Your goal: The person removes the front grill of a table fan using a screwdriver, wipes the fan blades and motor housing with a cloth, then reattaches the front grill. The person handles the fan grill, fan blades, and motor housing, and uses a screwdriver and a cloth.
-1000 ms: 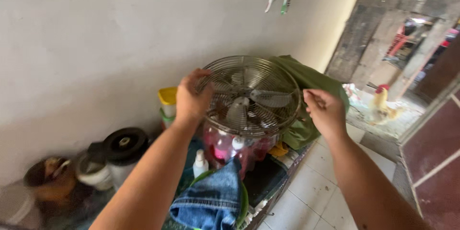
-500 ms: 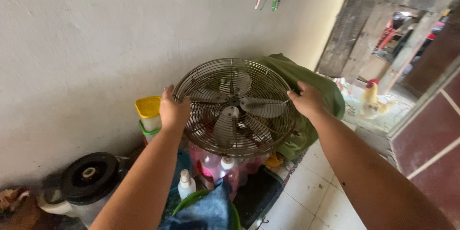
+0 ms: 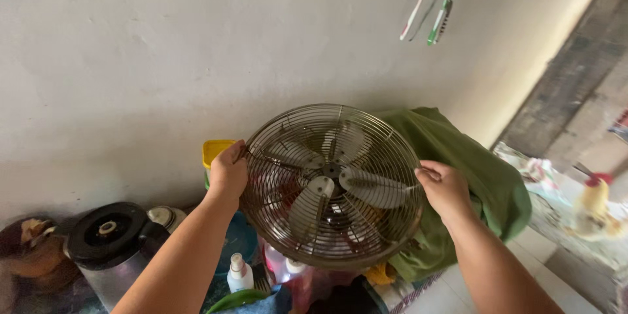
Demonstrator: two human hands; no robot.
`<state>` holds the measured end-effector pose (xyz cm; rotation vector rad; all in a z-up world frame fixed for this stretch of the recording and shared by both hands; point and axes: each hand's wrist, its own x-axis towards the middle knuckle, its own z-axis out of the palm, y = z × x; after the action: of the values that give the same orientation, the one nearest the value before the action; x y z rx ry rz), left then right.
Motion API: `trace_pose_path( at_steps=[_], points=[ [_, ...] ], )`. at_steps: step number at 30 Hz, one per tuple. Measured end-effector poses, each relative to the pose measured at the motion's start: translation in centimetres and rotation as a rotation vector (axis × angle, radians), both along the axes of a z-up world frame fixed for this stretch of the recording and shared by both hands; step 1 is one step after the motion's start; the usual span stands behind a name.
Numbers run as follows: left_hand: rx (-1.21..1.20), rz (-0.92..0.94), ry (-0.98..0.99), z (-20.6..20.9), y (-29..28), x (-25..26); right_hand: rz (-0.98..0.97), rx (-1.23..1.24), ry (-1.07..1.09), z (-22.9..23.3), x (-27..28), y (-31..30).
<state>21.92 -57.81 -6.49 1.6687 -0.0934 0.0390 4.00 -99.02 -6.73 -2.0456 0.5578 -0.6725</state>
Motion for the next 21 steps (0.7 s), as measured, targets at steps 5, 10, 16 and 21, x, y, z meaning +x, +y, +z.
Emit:
trace_pose_path(
  at_steps=[5,10,16,21],
  points=[
    [-0.014,0.047,0.024,2.4,0.3,-1.9,-0.028,0.079,-0.085,0.6,-0.3,0.9],
    [-0.093,0.062,-0.062,5.1,0.7,-3.6,-0.075,0.165,-0.195,3.0,-0.9,2.5],
    [-0.217,0.093,-0.107,8.8,2.4,-7.2,0.206,0.370,-0.442,6.4,-1.6,3.4],
    [-0.216,0.102,-0.245,11.7,5.8,-12.4,0.256,0.518,-0.405,8.7,-3.6,5.6]
  ],
)
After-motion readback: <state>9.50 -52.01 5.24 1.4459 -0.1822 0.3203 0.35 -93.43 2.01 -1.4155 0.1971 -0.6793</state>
